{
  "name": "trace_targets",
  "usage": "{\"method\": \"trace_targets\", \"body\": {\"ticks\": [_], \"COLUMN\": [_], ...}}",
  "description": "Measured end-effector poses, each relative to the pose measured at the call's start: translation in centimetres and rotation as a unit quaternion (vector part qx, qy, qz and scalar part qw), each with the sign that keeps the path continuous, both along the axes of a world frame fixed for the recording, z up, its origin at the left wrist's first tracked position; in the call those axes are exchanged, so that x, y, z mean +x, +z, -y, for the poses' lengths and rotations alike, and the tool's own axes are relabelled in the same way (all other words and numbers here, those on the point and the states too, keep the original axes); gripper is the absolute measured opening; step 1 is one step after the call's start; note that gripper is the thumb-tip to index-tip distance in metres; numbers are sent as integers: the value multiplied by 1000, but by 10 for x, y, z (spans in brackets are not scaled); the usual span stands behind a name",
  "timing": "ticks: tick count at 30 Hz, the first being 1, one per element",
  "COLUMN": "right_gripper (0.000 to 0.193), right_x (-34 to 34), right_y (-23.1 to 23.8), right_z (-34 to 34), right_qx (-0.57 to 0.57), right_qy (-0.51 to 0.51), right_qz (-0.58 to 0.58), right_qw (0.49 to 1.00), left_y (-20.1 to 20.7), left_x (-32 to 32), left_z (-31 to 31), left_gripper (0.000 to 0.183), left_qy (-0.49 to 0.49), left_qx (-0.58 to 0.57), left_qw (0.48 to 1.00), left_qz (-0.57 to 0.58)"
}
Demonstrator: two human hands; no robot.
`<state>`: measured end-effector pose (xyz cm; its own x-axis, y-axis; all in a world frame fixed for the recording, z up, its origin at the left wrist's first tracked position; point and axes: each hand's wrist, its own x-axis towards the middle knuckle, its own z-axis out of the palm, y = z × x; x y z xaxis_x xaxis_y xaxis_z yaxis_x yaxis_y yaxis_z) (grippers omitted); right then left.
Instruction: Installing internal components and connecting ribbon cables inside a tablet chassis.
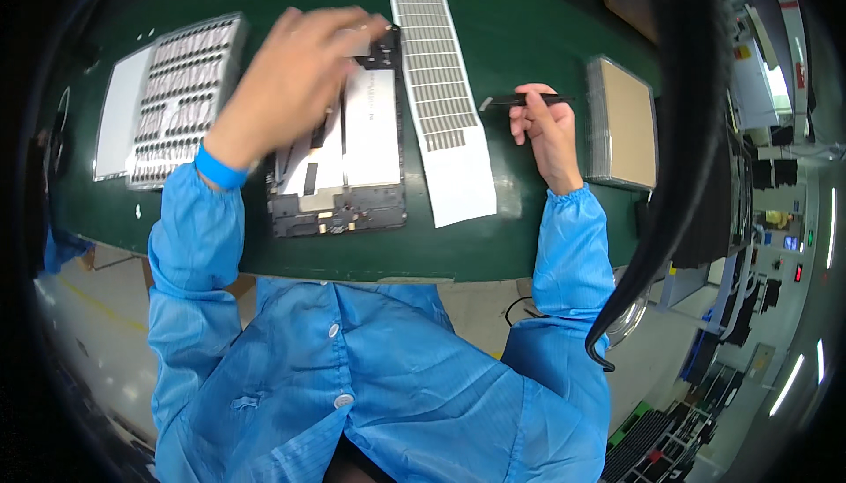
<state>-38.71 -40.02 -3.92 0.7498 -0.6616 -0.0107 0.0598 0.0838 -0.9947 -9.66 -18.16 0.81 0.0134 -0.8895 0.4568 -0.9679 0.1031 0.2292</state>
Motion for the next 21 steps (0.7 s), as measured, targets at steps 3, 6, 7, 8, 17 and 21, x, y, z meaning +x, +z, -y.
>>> {"method": "trace_targets", "body": {"ticks": [3,6,7,8,17,21], "right_gripper": [33,33,32,32,34,33], "right_x": [15,40,52,68,191,196], "right_y": [6,15,19,30,25,24], "right_z": [-6,-19,-25,-38,-83,-87], "right_qx": [0,-27,-50,-67,-108,-133], "right_qy": [-4,-15,-19,-4,132,113], "right_qz": [11,7,-9,-31,-44,-71], "right_qw": [1000,1000,999,997,984,982], "left_y": [-36,-29,-25,-23,-12,-8], "left_x": [37,38,41,43,58,55], "left_z": [-12,-14,-18,-23,-71,-75], "left_gripper": [37,32,33,35,52,42], "left_qy": [184,152,139,122,24,10], "left_qx": [12,117,127,140,78,59], "left_qw": [980,980,982,983,989,990], "left_qz": [77,58,29,0,-126,-130]}}
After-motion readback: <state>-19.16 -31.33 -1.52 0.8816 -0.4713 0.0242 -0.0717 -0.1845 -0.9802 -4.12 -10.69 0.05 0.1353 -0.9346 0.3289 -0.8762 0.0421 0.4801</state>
